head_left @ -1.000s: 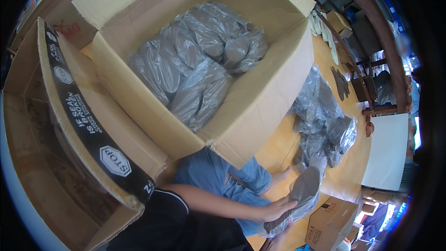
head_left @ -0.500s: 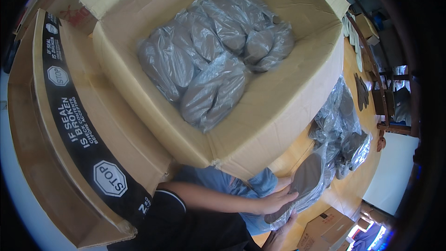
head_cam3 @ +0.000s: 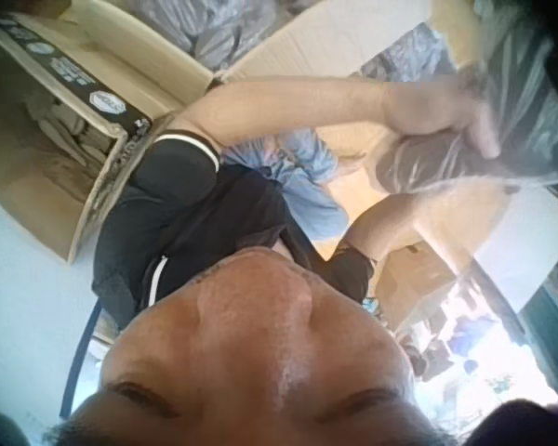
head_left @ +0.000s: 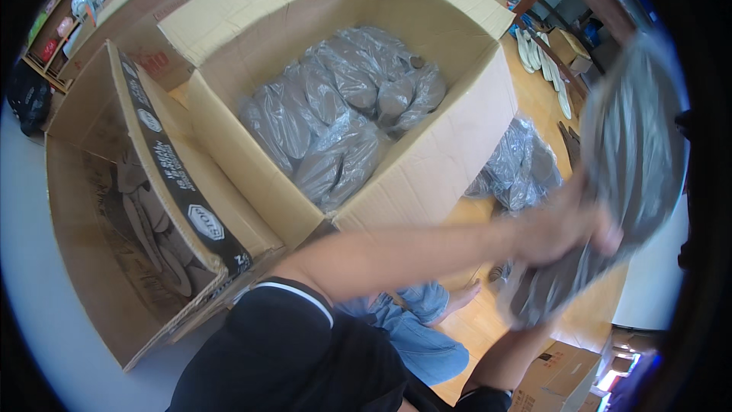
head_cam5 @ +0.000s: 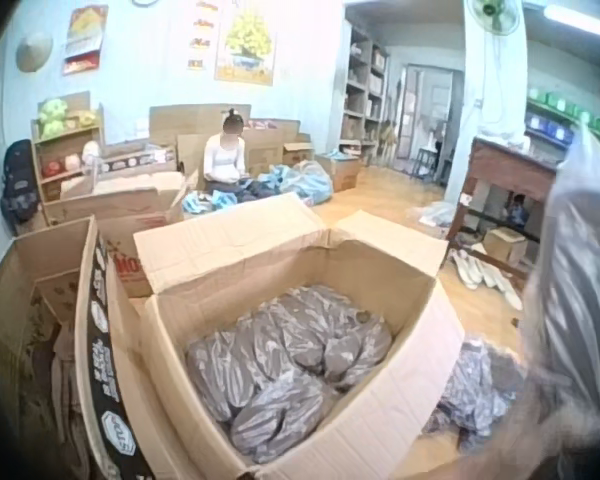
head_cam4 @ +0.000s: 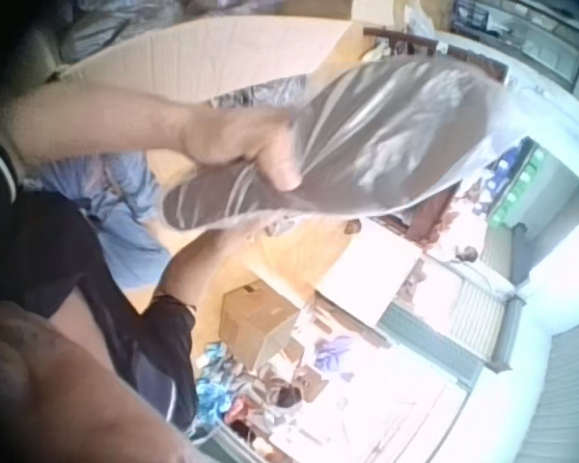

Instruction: The person sits on the floor and repeatedly unpacks stacks of shoe insoles from plastic bags, separates them, and places them into a cardboard box. The person handles the insoles by hand, turning them over and stacking them before packing.

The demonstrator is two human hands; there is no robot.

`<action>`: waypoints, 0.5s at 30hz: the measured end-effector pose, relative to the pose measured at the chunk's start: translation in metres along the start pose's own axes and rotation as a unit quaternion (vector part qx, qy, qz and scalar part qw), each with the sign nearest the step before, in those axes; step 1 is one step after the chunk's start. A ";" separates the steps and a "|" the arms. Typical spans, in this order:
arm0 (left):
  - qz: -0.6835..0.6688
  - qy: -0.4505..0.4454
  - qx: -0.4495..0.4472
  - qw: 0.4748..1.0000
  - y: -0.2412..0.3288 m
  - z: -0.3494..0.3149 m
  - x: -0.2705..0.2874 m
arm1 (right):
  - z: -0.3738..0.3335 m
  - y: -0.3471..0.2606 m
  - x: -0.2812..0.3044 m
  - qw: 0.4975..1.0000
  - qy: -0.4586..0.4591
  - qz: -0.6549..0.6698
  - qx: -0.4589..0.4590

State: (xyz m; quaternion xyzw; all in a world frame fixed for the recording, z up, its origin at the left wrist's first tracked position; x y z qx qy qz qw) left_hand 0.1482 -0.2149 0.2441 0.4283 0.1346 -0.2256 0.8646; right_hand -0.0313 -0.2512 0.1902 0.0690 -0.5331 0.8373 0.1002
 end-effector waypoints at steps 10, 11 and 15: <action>0.187 0.146 0.267 0.934 0.070 0.034 0.202 | -0.167 0.176 0.021 0.911 -0.191 0.125 -0.343; 0.227 0.227 0.296 0.900 0.058 -0.001 0.227 | -0.196 0.196 0.054 0.905 -0.145 0.096 -0.388; 0.176 0.297 0.576 0.741 -0.006 -0.134 0.290 | -0.274 0.238 0.132 0.868 -0.029 0.073 -0.491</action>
Point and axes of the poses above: each hand's wrist, its own z-axis towards the middle knuckle, its own x-axis out of the back of the hand, y = z × x, the point moved 7 cm from there along z, towards the middle knuckle, and after that the axes turned 1 degree about x, right-handed, at the moved point
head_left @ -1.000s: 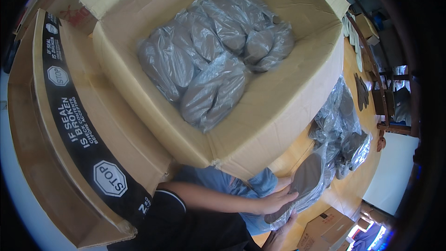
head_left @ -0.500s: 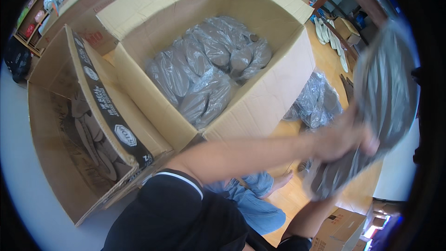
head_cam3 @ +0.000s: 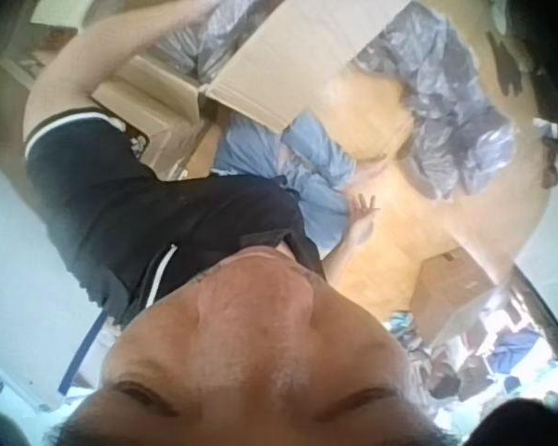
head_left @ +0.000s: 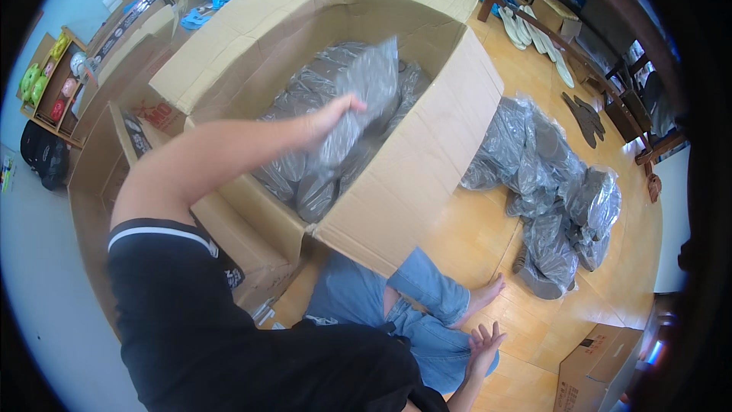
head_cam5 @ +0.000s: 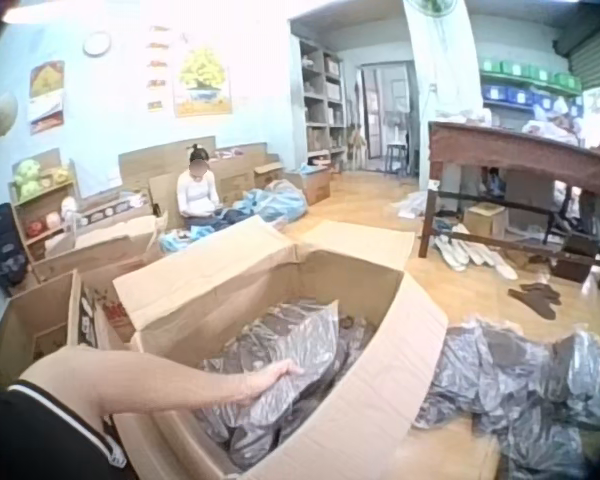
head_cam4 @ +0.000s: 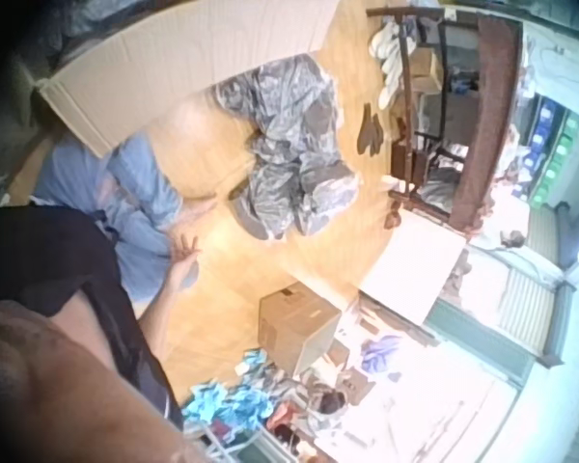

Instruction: The person sits on the floor and repeatedly unpacks stacks of shoe insoles from plastic bags, separates them, and places them into a cardboard box. The person handles the insoles by hand, turning them over and stacking them before packing.

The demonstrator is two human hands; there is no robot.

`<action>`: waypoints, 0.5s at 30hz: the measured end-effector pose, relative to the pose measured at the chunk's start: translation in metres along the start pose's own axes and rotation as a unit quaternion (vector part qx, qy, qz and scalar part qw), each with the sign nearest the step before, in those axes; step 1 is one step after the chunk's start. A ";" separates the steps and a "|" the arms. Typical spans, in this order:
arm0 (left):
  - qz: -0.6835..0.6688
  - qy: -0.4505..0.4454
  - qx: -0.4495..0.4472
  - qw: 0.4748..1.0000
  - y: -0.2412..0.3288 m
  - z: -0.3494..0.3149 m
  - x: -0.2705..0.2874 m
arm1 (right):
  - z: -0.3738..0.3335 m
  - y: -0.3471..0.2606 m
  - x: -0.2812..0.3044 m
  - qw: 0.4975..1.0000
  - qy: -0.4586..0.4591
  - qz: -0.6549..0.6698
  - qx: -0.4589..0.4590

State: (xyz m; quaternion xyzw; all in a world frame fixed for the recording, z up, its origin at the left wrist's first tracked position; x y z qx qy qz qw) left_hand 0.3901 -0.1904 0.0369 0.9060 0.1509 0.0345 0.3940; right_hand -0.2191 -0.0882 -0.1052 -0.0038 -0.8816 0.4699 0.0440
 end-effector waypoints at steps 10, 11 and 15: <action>0.262 -0.210 0.182 0.924 -0.132 0.059 0.033 | 0.008 0.025 -0.032 0.993 0.044 -0.100 -0.054; 0.287 -0.247 0.186 0.907 -0.123 0.056 0.033 | 0.011 0.022 -0.038 0.990 0.027 -0.126 -0.051; 0.426 -0.270 0.162 0.848 -0.034 0.084 0.060 | 0.016 0.006 -0.056 0.975 -0.017 -0.218 -0.036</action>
Point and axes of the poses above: each hand's wrist, its own z-axis towards the middle knuckle, its own x-axis out of the back of the hand, y = z × x, the point moved 7 cm from there along z, towards the middle knuckle, and after that the axes turned 1 degree about x, right-handed, at the moved point
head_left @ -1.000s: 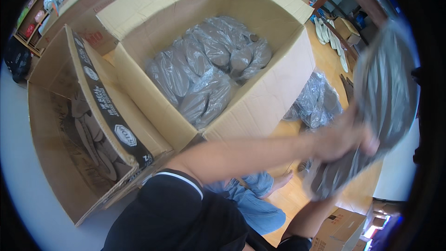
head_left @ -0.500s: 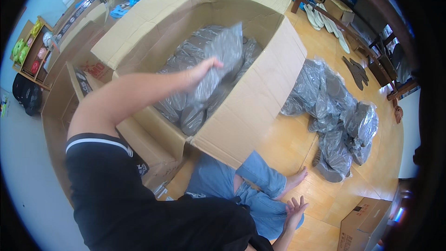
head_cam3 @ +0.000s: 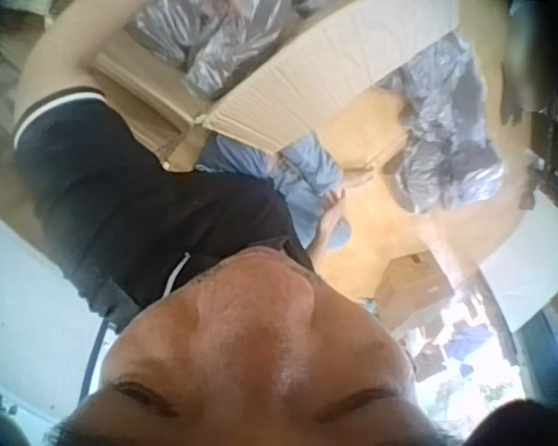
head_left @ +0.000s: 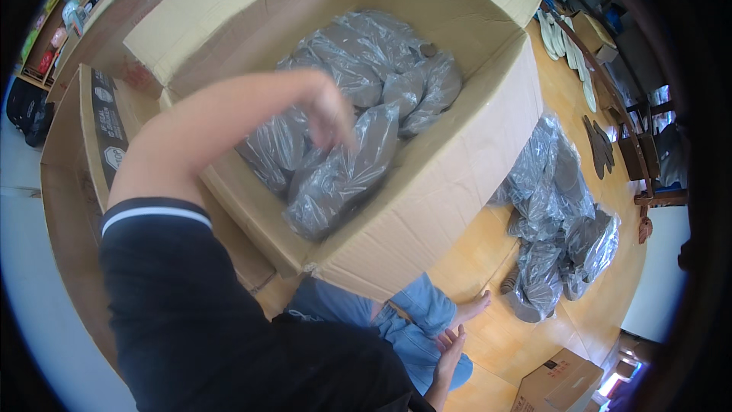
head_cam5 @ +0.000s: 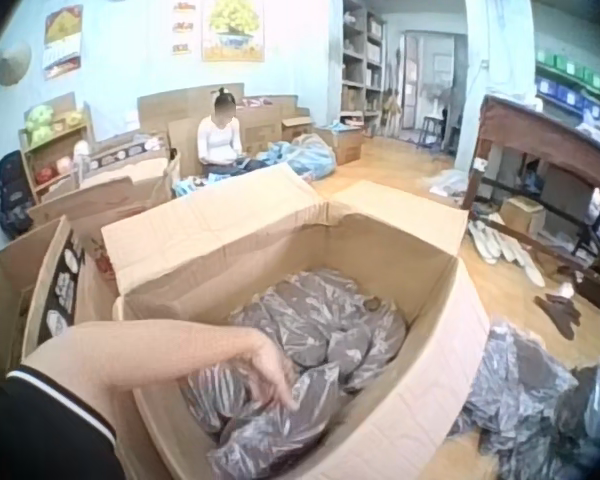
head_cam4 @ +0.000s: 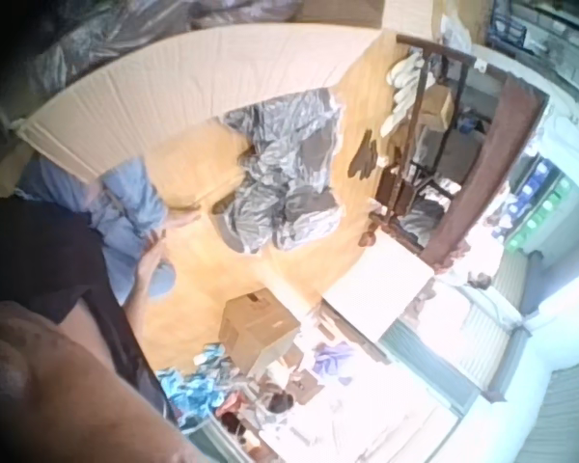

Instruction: The person sits on the floor and repeatedly unpacks stacks of shoe insoles from plastic bags, separates them, and places them into a cardboard box. The person handles the insoles by hand, turning them over and stacking them before packing.

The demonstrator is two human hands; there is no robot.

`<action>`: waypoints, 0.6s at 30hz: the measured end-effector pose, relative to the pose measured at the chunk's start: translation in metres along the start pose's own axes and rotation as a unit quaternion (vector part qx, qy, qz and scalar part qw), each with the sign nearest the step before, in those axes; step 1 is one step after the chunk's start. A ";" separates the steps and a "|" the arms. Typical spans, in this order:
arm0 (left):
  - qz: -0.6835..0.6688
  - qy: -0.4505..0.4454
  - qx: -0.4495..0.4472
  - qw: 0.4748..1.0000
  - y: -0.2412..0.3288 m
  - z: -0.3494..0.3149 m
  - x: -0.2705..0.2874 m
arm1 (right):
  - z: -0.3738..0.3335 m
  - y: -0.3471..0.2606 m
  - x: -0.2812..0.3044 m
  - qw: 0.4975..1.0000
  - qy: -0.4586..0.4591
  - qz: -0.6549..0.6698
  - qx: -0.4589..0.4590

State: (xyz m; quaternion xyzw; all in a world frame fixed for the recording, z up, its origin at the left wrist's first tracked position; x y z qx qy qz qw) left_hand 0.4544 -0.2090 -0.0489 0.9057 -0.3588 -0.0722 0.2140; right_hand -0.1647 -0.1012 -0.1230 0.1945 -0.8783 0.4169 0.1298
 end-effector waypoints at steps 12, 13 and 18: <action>-0.154 0.158 -0.106 0.970 0.065 0.085 -0.009 | -0.017 0.015 -0.002 1.000 0.016 -0.008 -0.025; -0.181 0.170 -0.117 0.962 0.065 0.084 -0.008 | -0.017 0.015 -0.005 1.000 0.003 -0.006 -0.015; -0.328 0.261 -0.131 0.898 0.022 0.037 0.012 | -0.011 0.008 -0.008 1.000 0.009 -0.007 0.013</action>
Point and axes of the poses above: each hand's wrist, its own z-axis towards the middle knuckle, its own x-axis out of the back of the hand, y = z × x, the point moved 7 cm from there along z, towards the middle knuckle, and after that the axes turned 1 degree about x, right-handed, at the moved point
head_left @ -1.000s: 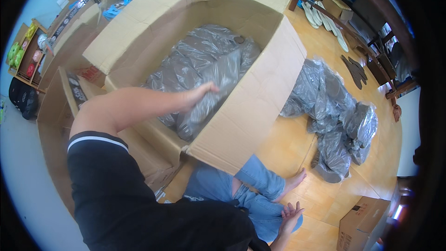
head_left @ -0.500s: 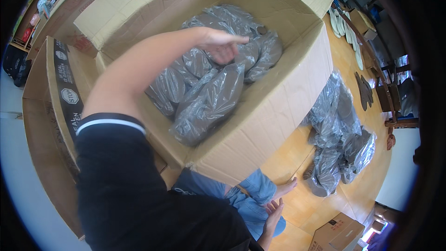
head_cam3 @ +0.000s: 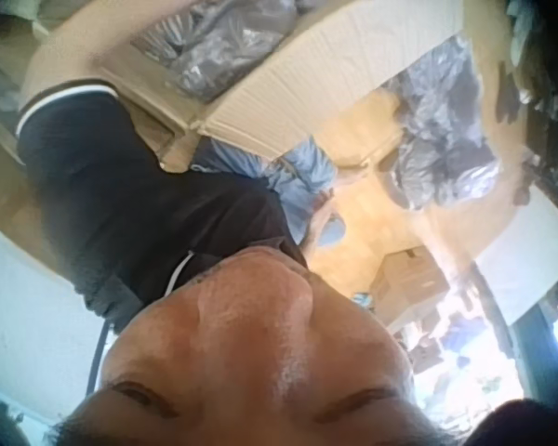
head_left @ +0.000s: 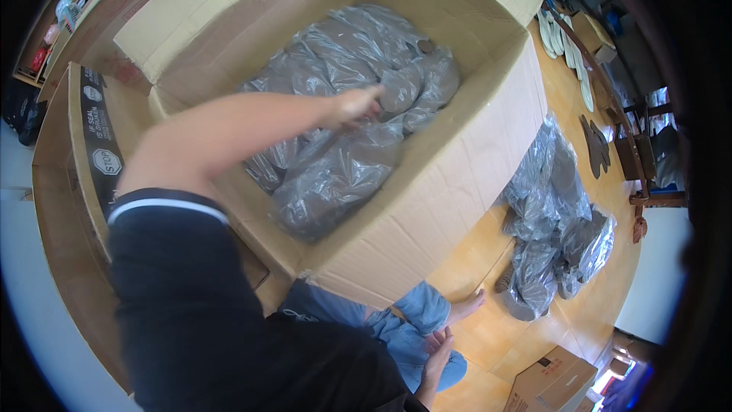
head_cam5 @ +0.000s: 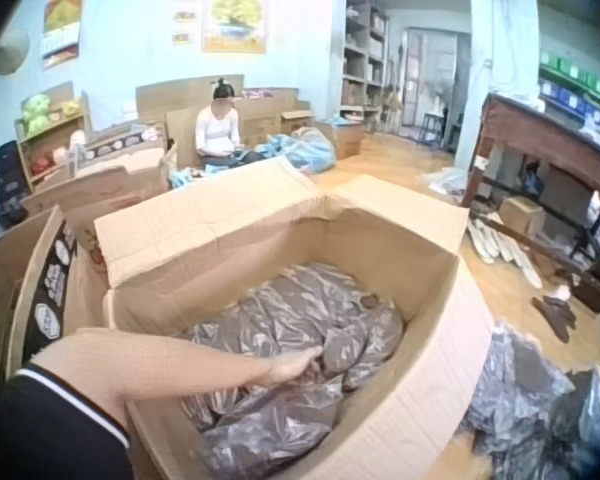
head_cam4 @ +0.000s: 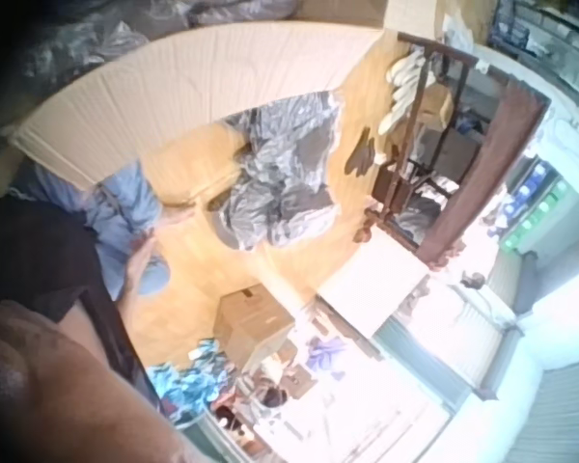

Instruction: The person sits on the floor and repeatedly unpacks stacks of shoe insoles from plastic bags, separates them, and places them into a cardboard box. The person handles the insoles by hand, turning them over and stacking them before packing.

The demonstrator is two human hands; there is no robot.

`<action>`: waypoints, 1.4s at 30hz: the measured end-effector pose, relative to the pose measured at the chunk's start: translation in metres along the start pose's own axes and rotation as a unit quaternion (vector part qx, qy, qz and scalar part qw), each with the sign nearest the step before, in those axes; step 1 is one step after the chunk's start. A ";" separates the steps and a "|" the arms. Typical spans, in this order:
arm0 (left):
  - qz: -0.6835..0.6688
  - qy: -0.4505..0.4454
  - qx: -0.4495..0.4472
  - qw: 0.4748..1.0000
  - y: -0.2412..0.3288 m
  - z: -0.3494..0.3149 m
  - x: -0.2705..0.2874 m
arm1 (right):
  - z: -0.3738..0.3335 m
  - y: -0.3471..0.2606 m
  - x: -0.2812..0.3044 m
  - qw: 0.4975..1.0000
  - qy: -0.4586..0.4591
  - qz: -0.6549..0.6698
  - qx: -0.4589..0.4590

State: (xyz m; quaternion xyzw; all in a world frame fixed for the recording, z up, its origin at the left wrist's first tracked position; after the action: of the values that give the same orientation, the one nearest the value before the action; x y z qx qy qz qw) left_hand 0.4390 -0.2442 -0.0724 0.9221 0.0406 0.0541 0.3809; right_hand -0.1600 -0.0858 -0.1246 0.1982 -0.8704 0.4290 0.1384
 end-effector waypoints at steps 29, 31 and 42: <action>-0.102 -0.041 0.072 0.991 -0.064 -0.069 -0.037 | 0.172 -0.050 0.108 0.920 0.281 0.208 0.179; -0.101 -0.039 0.027 0.994 -0.053 -0.065 -0.022 | 0.209 -0.087 0.181 0.870 0.377 0.208 0.239; 0.070 0.250 -0.426 0.867 0.213 -0.163 -0.135 | 0.251 -0.220 0.363 0.759 0.570 0.098 0.298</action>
State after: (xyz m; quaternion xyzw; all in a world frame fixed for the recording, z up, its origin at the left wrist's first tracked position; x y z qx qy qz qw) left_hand 0.2913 -0.2964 0.1838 0.6260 0.0432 0.3214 0.7092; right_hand -0.3962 -0.4906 0.0272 -0.1381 -0.4735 0.7120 0.4998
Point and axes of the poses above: each hand's wrist, its own z-axis towards the middle knuckle, its own x-axis out of the back of the hand, y = z × x, the point moved 7 cm from there along z, towards the middle knuckle, and after that the axes turned 1 degree about x, right-handed, at the moved point
